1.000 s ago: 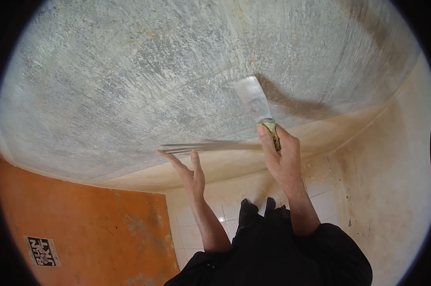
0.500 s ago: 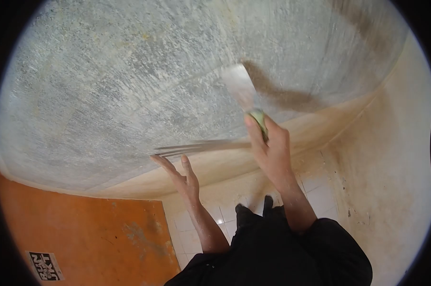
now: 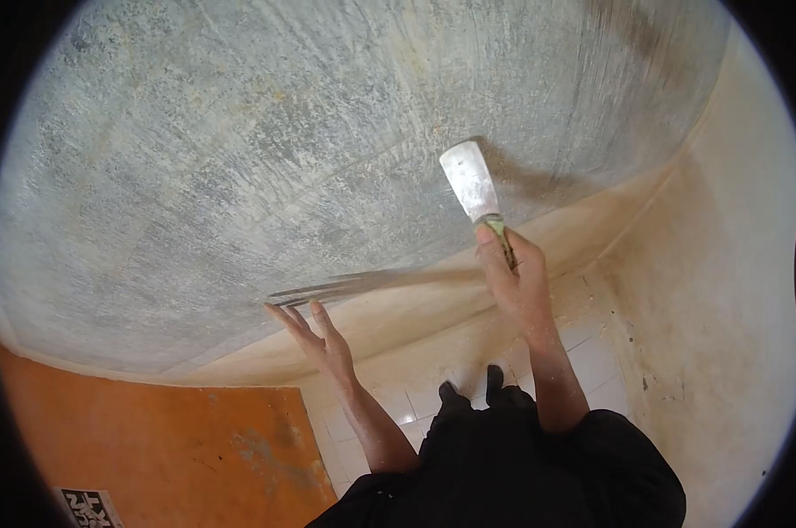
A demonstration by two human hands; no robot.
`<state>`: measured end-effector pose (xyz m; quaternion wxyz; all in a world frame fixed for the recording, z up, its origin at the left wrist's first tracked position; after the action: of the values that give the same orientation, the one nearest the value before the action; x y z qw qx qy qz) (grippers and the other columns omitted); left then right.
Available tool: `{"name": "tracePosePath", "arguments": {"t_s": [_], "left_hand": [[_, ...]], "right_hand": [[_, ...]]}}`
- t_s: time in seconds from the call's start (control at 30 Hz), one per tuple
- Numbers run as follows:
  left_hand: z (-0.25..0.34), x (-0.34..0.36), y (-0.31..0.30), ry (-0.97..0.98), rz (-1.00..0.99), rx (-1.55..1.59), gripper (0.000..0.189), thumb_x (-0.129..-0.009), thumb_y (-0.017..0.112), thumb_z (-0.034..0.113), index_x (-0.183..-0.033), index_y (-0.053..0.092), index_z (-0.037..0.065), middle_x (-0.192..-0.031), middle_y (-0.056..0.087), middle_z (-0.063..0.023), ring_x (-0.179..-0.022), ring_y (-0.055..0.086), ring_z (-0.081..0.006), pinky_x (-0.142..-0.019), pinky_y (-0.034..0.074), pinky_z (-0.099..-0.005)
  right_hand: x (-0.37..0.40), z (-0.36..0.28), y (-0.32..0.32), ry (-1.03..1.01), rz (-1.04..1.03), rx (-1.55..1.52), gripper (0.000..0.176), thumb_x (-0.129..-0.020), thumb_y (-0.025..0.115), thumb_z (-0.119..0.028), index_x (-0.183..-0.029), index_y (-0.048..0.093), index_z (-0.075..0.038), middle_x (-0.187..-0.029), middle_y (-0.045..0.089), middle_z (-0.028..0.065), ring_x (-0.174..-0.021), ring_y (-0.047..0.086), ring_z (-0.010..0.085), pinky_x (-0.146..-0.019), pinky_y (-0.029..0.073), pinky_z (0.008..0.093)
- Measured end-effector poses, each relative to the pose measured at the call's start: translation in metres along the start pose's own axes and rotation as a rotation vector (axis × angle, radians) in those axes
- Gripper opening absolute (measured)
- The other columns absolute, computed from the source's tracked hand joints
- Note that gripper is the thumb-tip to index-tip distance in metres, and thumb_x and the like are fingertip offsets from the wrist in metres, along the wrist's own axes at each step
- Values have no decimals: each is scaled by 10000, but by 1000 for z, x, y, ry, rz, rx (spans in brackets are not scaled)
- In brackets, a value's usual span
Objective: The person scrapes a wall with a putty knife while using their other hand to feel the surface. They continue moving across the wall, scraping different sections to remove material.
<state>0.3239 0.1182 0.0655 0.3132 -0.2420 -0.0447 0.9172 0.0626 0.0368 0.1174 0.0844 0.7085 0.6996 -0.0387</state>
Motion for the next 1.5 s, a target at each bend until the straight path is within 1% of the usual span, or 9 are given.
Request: {"name": "tracePosePath", "arguments": {"t_s": [0.13, 0.2, 0.5, 0.7, 0.9, 1.0, 1.33, 1.43, 1.5], "left_hand": [[-3, -4, -3, -3, -14, -4, 799, -1016, 522, 364, -1580, 19, 101, -1634, 22, -199, -1487, 139, -409, -1177, 238, -518], [-5, -6, -8, 23, 109, -233, 801, -1016, 528, 350, -1577, 20, 89, -1634, 10, -200, -1499, 87, -393, -1188, 214, -512], [-21, -22, -33, 27, 67, -57, 825, -1012, 541, 331, -1574, -10, 85, -1634, 4, -200, -1505, 63, -374, -1211, 152, -489], [-33, -32, -43, 1, 66, -93, 852, -1003, 550, 380, -1572, 0, 66, -1634, 4, -200, -1495, 78, -407, -1200, 181, -500], [-35, -40, -53, 11, 77, -89, 821, -1010, 535, 381, -1573, 29, 63, -1635, 27, -196, -1500, 80, -385, -1209, 158, -481], [-34, -40, -54, 2, 55, -156, 824, -1013, 513, 384, -1566, 9, 37, -1626, 33, -228, -1505, 62, -375, -1217, 110, -482], [-41, -49, -58, 42, 60, -249, 831, -1011, 501, 423, -1563, 29, 21, -1620, 14, -250, -1508, 1, -377, -1212, 89, -496], [-43, -51, -54, 54, 87, -208, 831, -1011, 501, 428, -1563, 35, 18, -1618, 10, -257, -1507, -8, -382, -1209, 90, -503], [-43, -51, -54, 47, 104, -245, 831, -1011, 497, 436, -1561, 41, 13, -1621, 8, -247, -1509, -9, -373, -1212, 89, -495]], "right_hand": [[-14, -28, 2, -80, -8, 72, 305, -992, 608, -235, -825, 604, 20, -579, 409, -6, -571, 351, 52, -494, 311, 275], [-11, -30, 3, -91, -20, 95, 297, -991, 607, -231, -834, 610, 22, -579, 415, 3, -571, 357, 54, -495, 316, 276], [1, -25, 18, -166, -17, 198, 301, -967, 644, -257, -868, 627, 28, -558, 475, 105, -522, 387, 88, -479, 355, 307], [8, -23, 49, -232, -29, 282, 292, -952, 660, -216, -825, 590, 37, -552, 478, 178, -448, 427, 209, -462, 368, 339], [15, -23, 54, -236, 61, 312, 267, -953, 660, -200, -846, 596, 36, -561, 489, 156, -462, 415, 171, -464, 362, 321], [15, -33, 56, -216, 40, 317, 243, -956, 654, -182, -867, 604, 38, -567, 491, 140, -477, 414, 141, -468, 361, 312], [13, -39, 45, -160, 28, 456, 253, -949, 661, -183, -855, 575, 36, -560, 481, 141, -483, 425, 119, -474, 370, 314], [6, -41, 45, -215, 34, 553, 256, -947, 663, -194, -867, 576, 33, -570, 508, 161, -466, 465, 160, -476, 379, 322], [10, -42, 48, -215, 54, 499, 258, -943, 670, -201, -863, 576, 26, -586, 528, 180, -456, 483, 236, -479, 391, 329]]}}
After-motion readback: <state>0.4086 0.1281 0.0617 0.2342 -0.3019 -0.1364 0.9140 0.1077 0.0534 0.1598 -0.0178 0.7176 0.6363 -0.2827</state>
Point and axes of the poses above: each hand's wrist, its own x-axis away from the middle knuckle, its own y-axis out of the palm, z = x × y, the point moved 2 cm from there along -x, towards the middle knuckle
